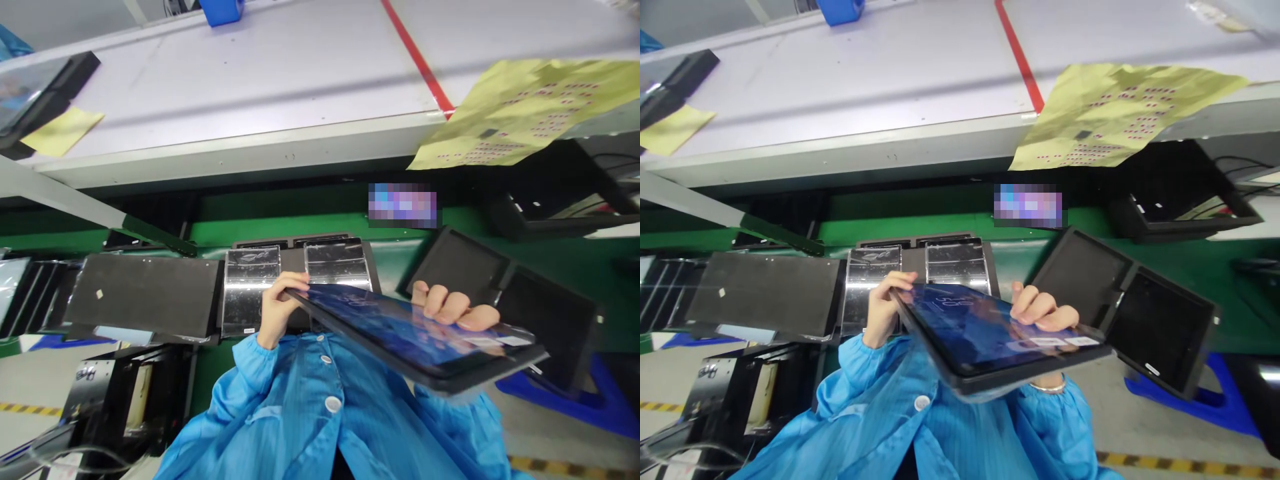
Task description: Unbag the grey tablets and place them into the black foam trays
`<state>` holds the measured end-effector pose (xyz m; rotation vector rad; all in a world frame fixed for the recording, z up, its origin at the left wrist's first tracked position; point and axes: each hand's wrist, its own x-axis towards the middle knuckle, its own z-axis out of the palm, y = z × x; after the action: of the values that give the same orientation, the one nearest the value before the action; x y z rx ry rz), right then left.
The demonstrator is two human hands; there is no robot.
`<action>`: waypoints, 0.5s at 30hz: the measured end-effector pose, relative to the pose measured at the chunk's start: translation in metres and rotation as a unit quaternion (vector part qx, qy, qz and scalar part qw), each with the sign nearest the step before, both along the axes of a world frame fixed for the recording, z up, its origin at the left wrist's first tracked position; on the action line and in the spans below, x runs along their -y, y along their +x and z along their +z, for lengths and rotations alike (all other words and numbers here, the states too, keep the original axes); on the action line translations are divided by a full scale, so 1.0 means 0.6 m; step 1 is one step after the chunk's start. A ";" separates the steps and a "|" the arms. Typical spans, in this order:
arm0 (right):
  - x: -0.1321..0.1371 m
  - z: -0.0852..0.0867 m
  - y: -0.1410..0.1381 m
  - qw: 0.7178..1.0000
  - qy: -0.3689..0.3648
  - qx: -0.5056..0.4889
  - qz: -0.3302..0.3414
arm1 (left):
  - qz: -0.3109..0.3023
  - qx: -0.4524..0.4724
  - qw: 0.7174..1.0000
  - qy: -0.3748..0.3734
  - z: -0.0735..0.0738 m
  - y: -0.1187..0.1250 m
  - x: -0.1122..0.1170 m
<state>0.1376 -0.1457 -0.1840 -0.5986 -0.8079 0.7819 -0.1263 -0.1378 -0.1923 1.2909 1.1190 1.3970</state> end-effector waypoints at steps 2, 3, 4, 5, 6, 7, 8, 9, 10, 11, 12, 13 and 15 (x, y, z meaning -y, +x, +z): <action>0.000 -0.015 -0.002 0.997 -0.055 -0.050 0.012 | 0.021 -0.007 0.999 0.046 0.021 -0.008 0.001; 0.000 -0.021 -0.005 0.994 -0.078 -0.068 0.020 | 0.025 -0.026 0.997 0.075 0.039 -0.012 0.002; 0.001 -0.026 -0.009 0.992 -0.093 -0.081 0.026 | 0.024 -0.051 0.993 0.102 0.059 -0.015 0.004; 0.001 -0.031 -0.014 0.989 -0.109 -0.100 0.033 | 0.022 -0.079 0.989 0.127 0.080 -0.017 0.006; 0.003 -0.035 -0.019 0.984 -0.124 -0.122 0.041 | 0.023 -0.106 0.983 0.150 0.100 -0.018 0.008; 0.005 -0.037 -0.026 0.979 -0.138 -0.145 0.050 | 0.026 -0.130 0.976 0.170 0.118 -0.018 0.011; 0.007 -0.039 -0.032 0.973 -0.149 -0.169 0.058 | 0.032 -0.151 0.970 0.188 0.134 -0.016 0.015; 0.010 -0.039 -0.038 0.966 -0.158 -0.193 0.063 | 0.037 -0.167 0.964 0.203 0.147 -0.013 0.018; 0.012 -0.039 -0.044 0.960 -0.163 -0.217 0.067 | 0.041 -0.180 0.959 0.217 0.156 -0.010 0.022; 0.014 -0.039 -0.049 0.954 -0.166 -0.238 0.069 | 0.042 -0.190 0.954 0.230 0.164 -0.006 0.025; 0.016 -0.038 -0.053 0.949 -0.166 -0.258 0.071 | 0.042 -0.198 0.949 0.240 0.168 -0.002 0.027; 0.018 -0.037 -0.056 0.944 -0.165 -0.275 0.072 | 0.041 -0.203 0.946 0.248 0.172 0.001 0.029; 0.019 -0.035 -0.058 0.936 -0.161 -0.303 0.075 | 0.044 -0.208 0.944 0.253 0.176 0.005 0.031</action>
<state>0.1027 -0.1570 -0.2053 -0.5416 -0.1541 1.1758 -0.1234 -0.1564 -0.0868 1.9977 1.1354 1.5846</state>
